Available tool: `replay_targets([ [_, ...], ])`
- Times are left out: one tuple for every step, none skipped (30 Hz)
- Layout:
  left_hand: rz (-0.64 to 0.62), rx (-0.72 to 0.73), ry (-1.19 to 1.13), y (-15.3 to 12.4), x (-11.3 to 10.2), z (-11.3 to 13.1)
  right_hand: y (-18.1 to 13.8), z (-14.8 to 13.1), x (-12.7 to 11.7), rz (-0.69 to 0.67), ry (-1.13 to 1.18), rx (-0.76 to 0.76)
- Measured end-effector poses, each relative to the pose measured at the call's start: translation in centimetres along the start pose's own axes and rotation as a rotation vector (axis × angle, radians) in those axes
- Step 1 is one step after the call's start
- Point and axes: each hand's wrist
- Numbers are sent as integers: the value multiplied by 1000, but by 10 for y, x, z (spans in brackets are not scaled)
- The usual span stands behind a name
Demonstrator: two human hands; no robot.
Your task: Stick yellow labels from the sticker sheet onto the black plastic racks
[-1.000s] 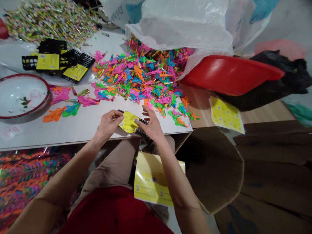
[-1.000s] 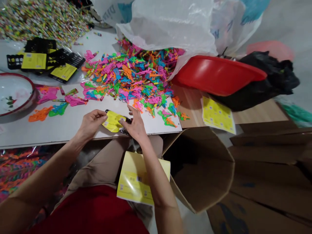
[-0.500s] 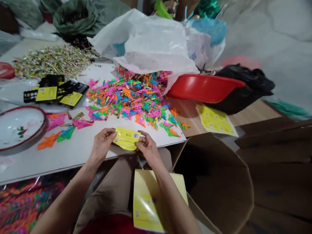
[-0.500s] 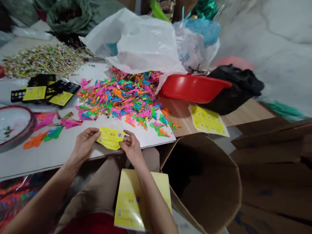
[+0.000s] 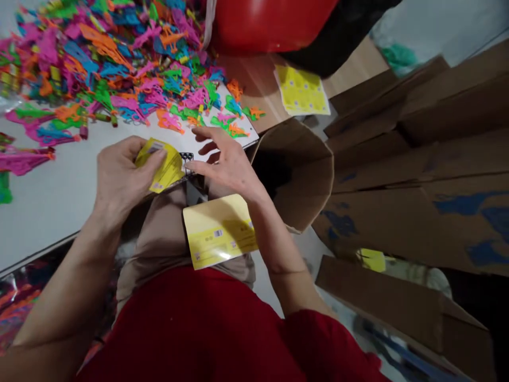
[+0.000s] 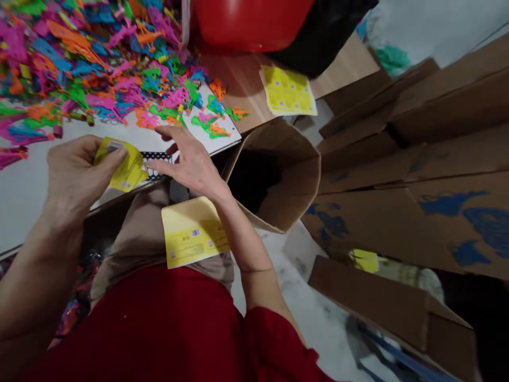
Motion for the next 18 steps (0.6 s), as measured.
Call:
replay_targets([
  [17,-12,-21,-4,5,1,-7,5,1,16,11,31],
  [26,-14,-37,-7,9,3,-15,9,3,29,24,63],
  [28,-11,-51,-9,13,4,-21,13,6,45,37,92],
  [29,-9,-65,-11,17,5,-26,16,9,63,49,115],
  [26,-9,-78,-13,20,6,-30,18,13,82,56,132],
  [23,-11,-90,-13,22,6,-33,20,16,103,54,144],
  [17,-19,-104,-14,24,6,-34,21,19,127,43,154],
  [8,-34,-125,-14,26,5,-33,23,21,151,26,162],
  [1,-55,-156,-14,27,3,-33,24,23,174,7,168],
  [-4,-84,-201,-14,28,2,-32,25,24,195,-9,170],
  [-11,-122,-261,-15,29,1,-30,26,25,209,-16,168],
  [-18,-165,-327,-16,30,0,-30,28,25,219,-12,163],
  [-29,-212,-397,-17,31,-1,-29,29,25,227,-1,160],
  [-42,-260,-465,-19,32,-2,-28,30,26,236,14,161],
  [-52,-303,-528,-20,33,-3,-28,32,26,244,34,168],
  [-55,-340,-579,-21,35,-3,-27,33,27,253,56,180],
  [-53,-369,-618,-22,36,-4,-26,35,27,260,79,197],
  [-47,-390,-650,-22,37,-4,-25,35,28,265,99,216],
])
Point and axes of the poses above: each hand's wrist, its own y-axis towards the middle knuckle, its own x-axis out of the palm, z = x × y, and after that the axes turned 4 degrees about y, right-handed
